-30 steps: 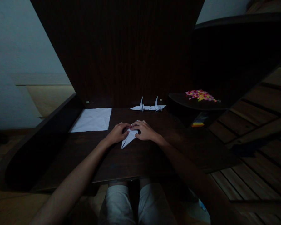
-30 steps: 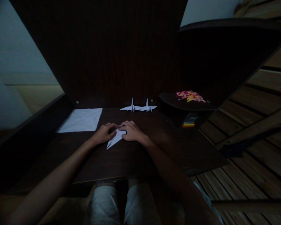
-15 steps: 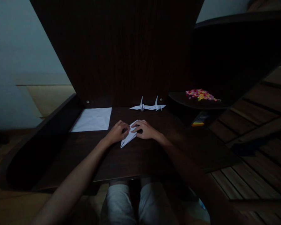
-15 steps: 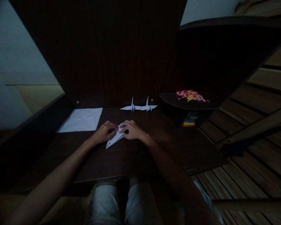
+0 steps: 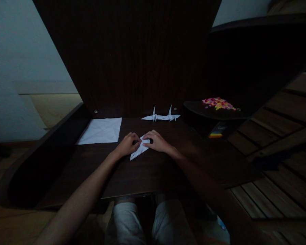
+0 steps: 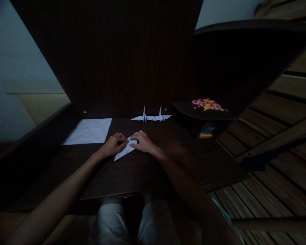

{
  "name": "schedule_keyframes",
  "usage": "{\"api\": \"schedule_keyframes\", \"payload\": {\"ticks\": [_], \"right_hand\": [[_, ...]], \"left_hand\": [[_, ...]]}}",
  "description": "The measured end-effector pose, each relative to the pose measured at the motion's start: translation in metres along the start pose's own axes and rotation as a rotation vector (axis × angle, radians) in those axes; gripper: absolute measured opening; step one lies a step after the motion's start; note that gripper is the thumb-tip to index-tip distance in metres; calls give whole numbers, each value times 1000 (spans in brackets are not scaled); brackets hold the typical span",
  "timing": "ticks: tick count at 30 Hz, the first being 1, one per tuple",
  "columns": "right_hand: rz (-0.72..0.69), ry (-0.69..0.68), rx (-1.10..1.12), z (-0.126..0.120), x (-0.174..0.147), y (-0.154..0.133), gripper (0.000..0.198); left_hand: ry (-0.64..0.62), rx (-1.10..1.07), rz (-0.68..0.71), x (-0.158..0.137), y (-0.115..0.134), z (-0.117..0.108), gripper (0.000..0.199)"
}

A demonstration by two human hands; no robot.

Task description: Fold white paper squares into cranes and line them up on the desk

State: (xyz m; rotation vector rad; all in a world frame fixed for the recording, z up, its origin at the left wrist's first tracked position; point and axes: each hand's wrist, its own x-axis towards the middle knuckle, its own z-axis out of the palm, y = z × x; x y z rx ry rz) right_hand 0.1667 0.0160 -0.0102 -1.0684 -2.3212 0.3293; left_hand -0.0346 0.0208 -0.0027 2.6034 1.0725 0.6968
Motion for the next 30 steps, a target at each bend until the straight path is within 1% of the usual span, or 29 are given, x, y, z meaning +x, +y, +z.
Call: {"api": "schedule_keyframes", "payload": {"ticks": [5, 9, 11, 15, 19, 24, 27, 30], "right_hand": [[48, 30, -41, 4, 0, 1, 35], [27, -55, -31, 6, -1, 3, 34], [39, -87, -33, 6, -1, 2, 32], [86, -62, -93, 4, 0, -2, 27], [88, -40, -153, 1, 1, -6, 27], [105, -22, -183, -4, -1, -7, 26], [68, -22, -140, -5, -1, -5, 23], [3, -47, -80, -3, 0, -3, 19]], "left_hand": [[-15, -32, -47, 0, 5, -1, 22], [-46, -23, -8, -2, 8, -3, 27], [-60, -13, 3, -2, 9, -4, 31], [-64, -28, 7, -2, 9, -3, 33], [-50, -19, 21, -2, 6, -1, 33], [-116, 12, 32, -2, 1, -2, 33], [-136, -1, 37, -1, -3, -2, 31], [-112, -17, 64, 0, -8, -1, 31]]}}
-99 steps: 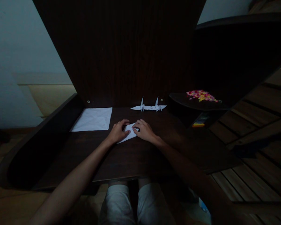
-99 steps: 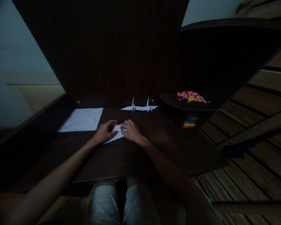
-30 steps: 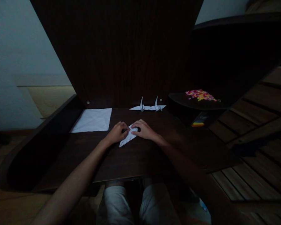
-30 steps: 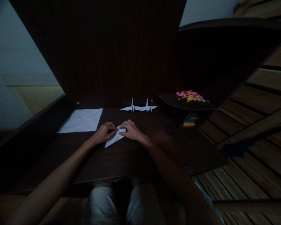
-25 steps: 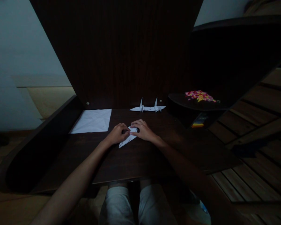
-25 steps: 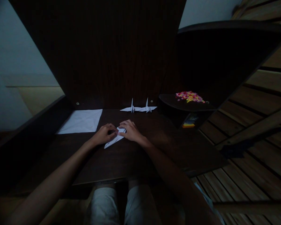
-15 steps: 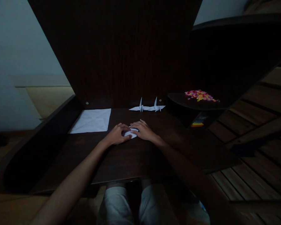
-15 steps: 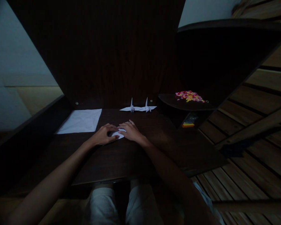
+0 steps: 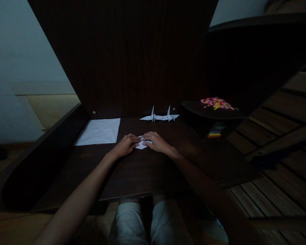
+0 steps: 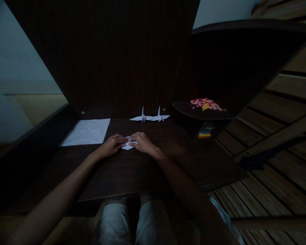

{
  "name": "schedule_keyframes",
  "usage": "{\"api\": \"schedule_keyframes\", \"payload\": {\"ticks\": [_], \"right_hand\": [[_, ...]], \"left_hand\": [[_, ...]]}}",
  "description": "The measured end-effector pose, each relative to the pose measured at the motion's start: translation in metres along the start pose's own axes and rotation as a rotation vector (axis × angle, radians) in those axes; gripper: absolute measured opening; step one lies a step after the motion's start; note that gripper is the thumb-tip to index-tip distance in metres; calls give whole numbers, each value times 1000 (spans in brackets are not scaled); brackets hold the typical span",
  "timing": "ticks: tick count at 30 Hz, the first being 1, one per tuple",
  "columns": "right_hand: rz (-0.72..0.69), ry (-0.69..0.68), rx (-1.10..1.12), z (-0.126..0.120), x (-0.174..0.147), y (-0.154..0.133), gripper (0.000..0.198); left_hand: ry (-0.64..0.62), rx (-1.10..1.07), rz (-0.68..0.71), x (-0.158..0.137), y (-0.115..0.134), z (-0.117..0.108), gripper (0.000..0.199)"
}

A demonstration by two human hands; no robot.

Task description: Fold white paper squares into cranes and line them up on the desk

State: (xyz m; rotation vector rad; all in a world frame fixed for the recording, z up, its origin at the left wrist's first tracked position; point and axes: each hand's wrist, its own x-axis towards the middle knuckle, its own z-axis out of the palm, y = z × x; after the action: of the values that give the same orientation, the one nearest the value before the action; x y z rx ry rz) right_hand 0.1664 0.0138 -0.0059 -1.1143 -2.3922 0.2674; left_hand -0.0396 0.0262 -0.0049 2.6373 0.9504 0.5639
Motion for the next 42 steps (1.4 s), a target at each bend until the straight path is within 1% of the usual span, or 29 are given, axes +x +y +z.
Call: {"api": "schedule_keyframes", "payload": {"ticks": [3, 9, 15, 20, 23, 26, 33, 37, 42], "right_hand": [[-23, -29, 6, 0, 0, 2, 21], [0, -41, -5, -1, -1, 11, 21], [10, -41, -14, 1, -2, 12, 22], [-9, -36, 1, -2, -2, 8, 30], [-19, -43, 9, -4, -1, 6, 29], [-28, -50, 6, -3, -1, 6, 26], [-44, -83, -2, -5, -2, 5, 25], [-43, -92, 13, -5, -3, 7, 26], [-28, -74, 50, -4, -3, 9, 29]], "left_hand": [[28, 6, 20, 0, -4, 0, 31], [39, 5, 35, -1, -9, -1, 27], [-28, -16, 52, -2, -7, -5, 32], [-97, -55, 2, -3, -6, -10, 37], [-114, -46, -37, -4, -3, -11, 41], [-105, -34, -50, -4, 0, -12, 39], [-110, -33, -11, -4, -1, -11, 28], [-108, -26, -13, -3, -2, -8, 27], [-75, 21, -5, -3, 0, -7, 29]]}}
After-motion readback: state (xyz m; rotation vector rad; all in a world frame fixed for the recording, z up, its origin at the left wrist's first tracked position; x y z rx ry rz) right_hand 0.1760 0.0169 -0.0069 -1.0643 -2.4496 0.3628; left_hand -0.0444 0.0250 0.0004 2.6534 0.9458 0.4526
